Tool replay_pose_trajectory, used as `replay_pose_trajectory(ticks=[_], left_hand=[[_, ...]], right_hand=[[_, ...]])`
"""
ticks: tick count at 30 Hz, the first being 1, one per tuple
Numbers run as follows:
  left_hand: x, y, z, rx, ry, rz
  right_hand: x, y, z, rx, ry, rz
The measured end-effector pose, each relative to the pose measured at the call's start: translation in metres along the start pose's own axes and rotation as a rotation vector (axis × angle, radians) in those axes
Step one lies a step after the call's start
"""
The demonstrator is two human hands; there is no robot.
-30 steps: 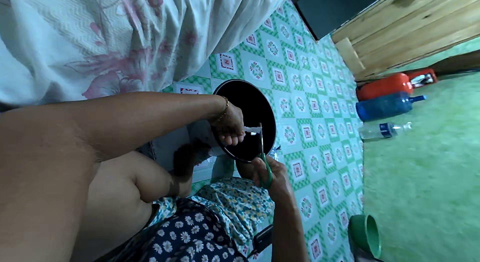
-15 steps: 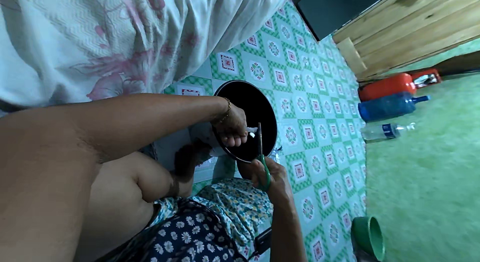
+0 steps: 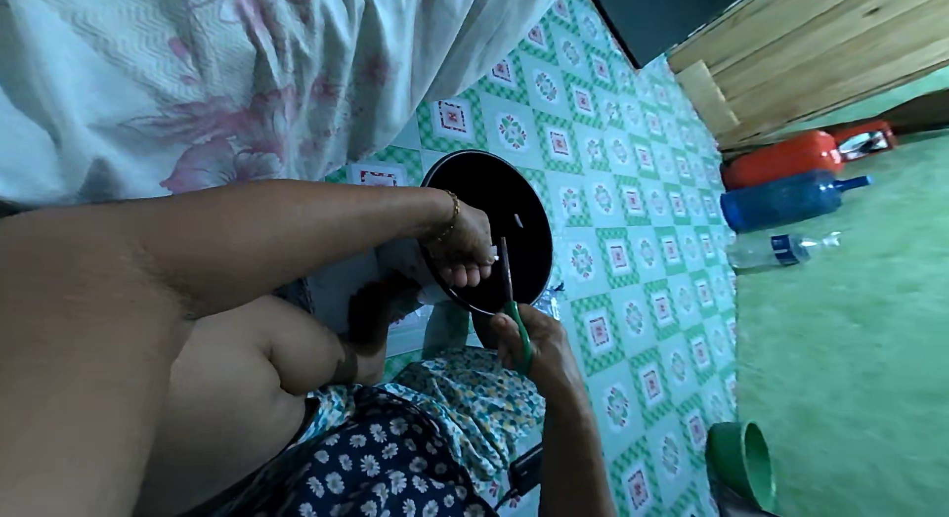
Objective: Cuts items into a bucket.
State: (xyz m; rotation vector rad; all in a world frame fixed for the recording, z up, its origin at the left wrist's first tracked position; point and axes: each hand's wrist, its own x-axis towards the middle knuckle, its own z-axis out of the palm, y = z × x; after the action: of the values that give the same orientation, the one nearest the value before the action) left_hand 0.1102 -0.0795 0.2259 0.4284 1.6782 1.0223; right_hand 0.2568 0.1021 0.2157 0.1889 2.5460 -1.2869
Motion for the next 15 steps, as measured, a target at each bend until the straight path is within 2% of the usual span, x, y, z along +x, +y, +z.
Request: replay_pose_trajectory(ticks=[4, 7, 11, 15], left_hand=[[0.012, -0.002, 0.001, 0.669, 0.088, 0.028], [0.014, -0.008, 0.012, 0.881, 0.108, 0.038], [0.018, -0.021, 0.015, 0.942, 0.393, 0.22], [0.014, -0.017, 0.022, 0.975, 0.553, 0.452]], right_hand=[[0.0, 0.015, -0.024, -0.016, -0.192, -0.07], [0.002, 0.037, -0.044, 0.11, -0.227, -0.16], [0.014, 0.072, -0.053, 0.42, -0.027, -0.156], [0.036, 0.123, -0.051, 0.51, 0.213, -0.161]])
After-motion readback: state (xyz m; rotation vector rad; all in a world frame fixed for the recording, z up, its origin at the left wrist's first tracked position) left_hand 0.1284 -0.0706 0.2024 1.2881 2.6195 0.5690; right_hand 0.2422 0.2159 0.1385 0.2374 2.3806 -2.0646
